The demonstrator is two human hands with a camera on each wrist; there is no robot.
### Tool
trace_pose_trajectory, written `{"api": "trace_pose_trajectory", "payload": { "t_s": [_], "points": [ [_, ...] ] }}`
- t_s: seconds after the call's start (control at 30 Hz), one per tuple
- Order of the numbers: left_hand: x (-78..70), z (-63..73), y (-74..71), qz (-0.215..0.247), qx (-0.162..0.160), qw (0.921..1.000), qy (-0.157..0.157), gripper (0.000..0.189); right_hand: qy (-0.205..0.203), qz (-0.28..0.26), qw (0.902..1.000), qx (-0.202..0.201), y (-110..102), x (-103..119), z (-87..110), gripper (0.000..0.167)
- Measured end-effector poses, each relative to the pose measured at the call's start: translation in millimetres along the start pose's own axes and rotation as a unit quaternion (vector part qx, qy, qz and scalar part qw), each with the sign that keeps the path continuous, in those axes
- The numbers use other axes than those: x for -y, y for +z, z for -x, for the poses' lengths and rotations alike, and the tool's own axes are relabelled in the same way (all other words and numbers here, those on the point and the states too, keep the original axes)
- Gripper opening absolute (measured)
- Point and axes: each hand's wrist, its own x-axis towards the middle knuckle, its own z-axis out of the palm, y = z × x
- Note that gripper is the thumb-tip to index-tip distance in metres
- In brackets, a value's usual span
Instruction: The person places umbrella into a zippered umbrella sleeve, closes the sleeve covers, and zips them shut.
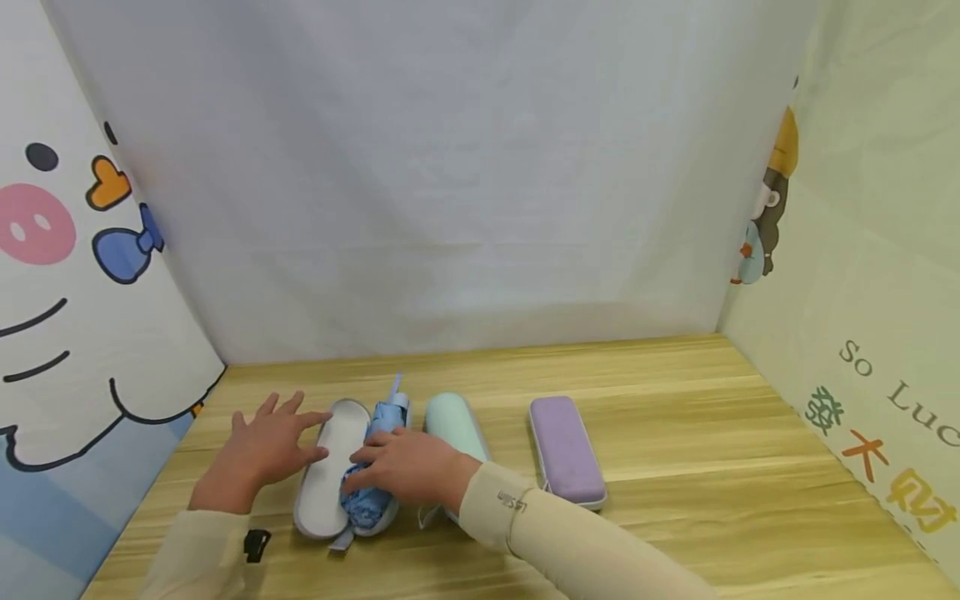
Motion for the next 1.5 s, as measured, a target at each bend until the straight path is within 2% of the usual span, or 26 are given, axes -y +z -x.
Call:
{"api": "trace_pose_trajectory", "payload": {
  "t_s": [0.27,0.43,0.57,0.7,0.8,0.97,1.13,1.3,1.5],
  "points": [
    [1.5,1.9,-1.1,0.002,0.007,0.9999,-0.014,0.061,0.034,-0.061,0.9962,0.053,-8.7,1.7,8.0,0.079],
    [1.1,1.1,-1.0,0.005,0.038,0.9988,-0.031,0.068,0.043,-0.061,0.9968,0.028,-8.6,-9.2,23.9,0.087],
    [0.6,1.7,-0.1,0.016,0.063,0.9971,-0.04,0.078,0.066,-0.064,0.9957,0.006,-11.7,-28.6,52.1,0.081],
    [-0.3,2.3,2.2,0.026,0.064,0.9965,-0.046,0.076,0.103,-0.09,0.9903,-0.024,-11.7,-55.4,90.3,0.082],
    [-2.4,1.8,2.3,0.036,0.063,0.9963,-0.046,0.074,0.129,-0.11,0.9835,-0.063,-7.6,-77.5,122.4,0.083],
    [-6.7,-0.3,1.0,0.044,0.057,0.9969,-0.031,0.069,0.174,-0.126,0.9693,-0.119,1.5,-110.1,173.2,0.075],
    [-10.3,-1.4,-1.0,0.047,0.034,0.9983,0.002,0.063,0.221,-0.129,0.9567,-0.138,7.0,-129.1,210.6,0.072],
    [-18.9,-0.7,-7.3,0.088,0.038,0.9947,0.039,0.063,0.243,-0.133,0.9495,-0.146,12.4,-134.0,226.4,0.074],
    [-37.1,2.0,-14.7,0.129,0.041,0.9871,0.085,0.059,0.241,-0.146,0.9492,-0.141,20.2,-131.5,228.1,0.071]
  ]
}}
